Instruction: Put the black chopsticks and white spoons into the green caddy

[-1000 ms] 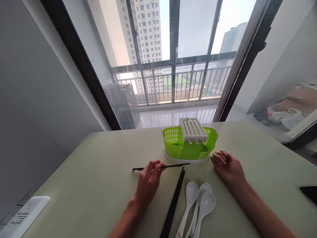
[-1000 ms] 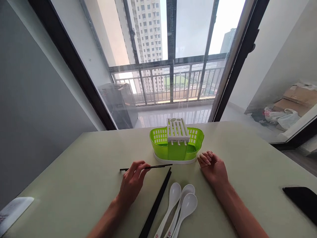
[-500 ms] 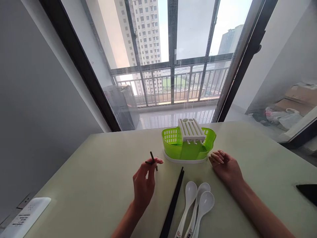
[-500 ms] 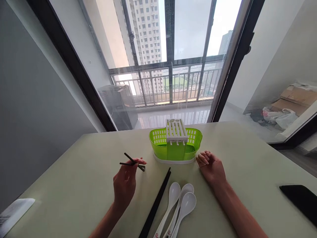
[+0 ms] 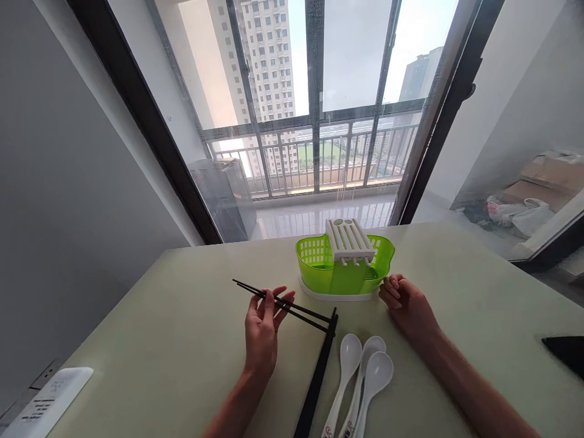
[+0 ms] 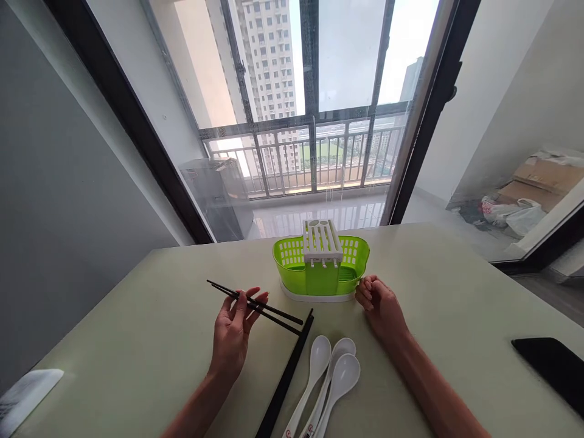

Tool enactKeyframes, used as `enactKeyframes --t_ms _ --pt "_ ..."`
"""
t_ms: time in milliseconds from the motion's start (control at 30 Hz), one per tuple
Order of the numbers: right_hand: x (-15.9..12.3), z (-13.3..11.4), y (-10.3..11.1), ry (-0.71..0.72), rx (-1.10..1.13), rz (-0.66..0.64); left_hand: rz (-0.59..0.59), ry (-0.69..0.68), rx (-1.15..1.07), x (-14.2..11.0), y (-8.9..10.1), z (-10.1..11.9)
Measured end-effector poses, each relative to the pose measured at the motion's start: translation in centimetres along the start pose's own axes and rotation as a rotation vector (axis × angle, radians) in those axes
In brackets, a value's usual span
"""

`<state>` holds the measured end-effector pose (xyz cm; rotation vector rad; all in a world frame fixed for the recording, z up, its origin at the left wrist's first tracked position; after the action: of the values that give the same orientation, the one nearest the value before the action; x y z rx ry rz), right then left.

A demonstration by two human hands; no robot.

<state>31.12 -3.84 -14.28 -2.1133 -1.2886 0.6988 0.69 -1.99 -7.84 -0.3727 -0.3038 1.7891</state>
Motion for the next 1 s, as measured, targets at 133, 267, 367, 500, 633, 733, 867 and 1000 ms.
enactKeyframes --t_ms 133,267,367,500,633,733,867,1000 --pt "-1.1 -0.4 -0.5 0.096 -0.144 -0.066 0.012 0.209 -0.142 0.1 0.1 -1.3" --pt "-2.2 -0.6 -1.1 0.064 -0.218 -0.229 0.003 0.346 -0.187 0.0 0.1 -1.9" --pt "-3.2 -0.4 -2.4 0.006 -0.361 -0.428 -0.008 0.386 -0.202 -0.1 0.0 -2.3" --pt "-4.9 -0.3 -4.7 0.074 -0.622 -0.604 -0.028 0.402 -0.209 -0.4 -0.1 -2.8" --pt "-5.9 0.3 -5.8 0.138 -0.802 -0.605 -0.052 0.391 -0.224 -0.6 -0.2 -3.1" --pt "-6.2 0.9 -6.0 0.168 -0.895 -0.607 -0.061 0.382 -0.219 -0.7 -0.2 -3.2" --pt "-6.3 1.7 -5.9 0.243 -1.023 -0.598 -0.06 0.356 -0.201 -0.8 -0.2 -3.1" --pt "-5.9 2.4 -5.5 0.281 -1.087 -0.554 -0.057 0.347 -0.21 -0.6 -0.1 -3.1"
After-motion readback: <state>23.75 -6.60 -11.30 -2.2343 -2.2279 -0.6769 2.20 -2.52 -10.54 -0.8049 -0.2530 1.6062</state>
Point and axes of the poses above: each hand's wrist, its own x-axis towards the middle knuckle, its own y-axis out of the back of the hand, z = x × y, the point moved 2 cm from there along x, towards the middle knuckle, and after that the axes turned 11 degrees about z, right-handed, at the moved point
